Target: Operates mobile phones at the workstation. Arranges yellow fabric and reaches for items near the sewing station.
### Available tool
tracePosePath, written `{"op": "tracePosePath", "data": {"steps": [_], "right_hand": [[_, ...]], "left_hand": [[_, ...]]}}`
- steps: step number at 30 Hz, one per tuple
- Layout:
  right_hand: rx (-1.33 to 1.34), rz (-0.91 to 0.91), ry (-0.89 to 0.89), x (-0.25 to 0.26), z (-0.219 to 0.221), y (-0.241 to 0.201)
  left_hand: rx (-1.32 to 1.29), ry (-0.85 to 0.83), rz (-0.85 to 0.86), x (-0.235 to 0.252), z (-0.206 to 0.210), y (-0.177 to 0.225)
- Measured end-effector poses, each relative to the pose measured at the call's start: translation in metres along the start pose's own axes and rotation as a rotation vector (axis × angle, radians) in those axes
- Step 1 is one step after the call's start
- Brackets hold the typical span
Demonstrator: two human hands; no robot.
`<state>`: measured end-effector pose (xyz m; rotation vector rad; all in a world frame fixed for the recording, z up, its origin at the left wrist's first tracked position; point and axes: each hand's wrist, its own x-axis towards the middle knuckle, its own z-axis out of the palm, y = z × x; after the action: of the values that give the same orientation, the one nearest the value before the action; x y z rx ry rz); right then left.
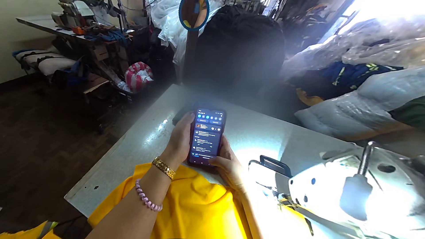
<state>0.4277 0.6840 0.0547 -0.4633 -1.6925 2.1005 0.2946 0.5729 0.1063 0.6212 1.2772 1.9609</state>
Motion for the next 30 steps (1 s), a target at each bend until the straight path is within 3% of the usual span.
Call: {"op": "tracePosePath", "data": {"steps": [9,14,30], "right_hand": [[-0.161,0.021,-0.123,-0.003,-0.001,-0.006],[-0.189,0.008,-0.09,-0.001,0.0,-0.003],[-0.041,-0.001,-0.181,0.001,-0.009,-0.002]], "left_hand": [[-0.049,0.098,-0.003,0.001,0.002,0.004],[-0.058,0.117,-0.008,0.002,0.002,0.005],[-0.091,0.124,-0.005,0.003,0.003,0.004]]}}
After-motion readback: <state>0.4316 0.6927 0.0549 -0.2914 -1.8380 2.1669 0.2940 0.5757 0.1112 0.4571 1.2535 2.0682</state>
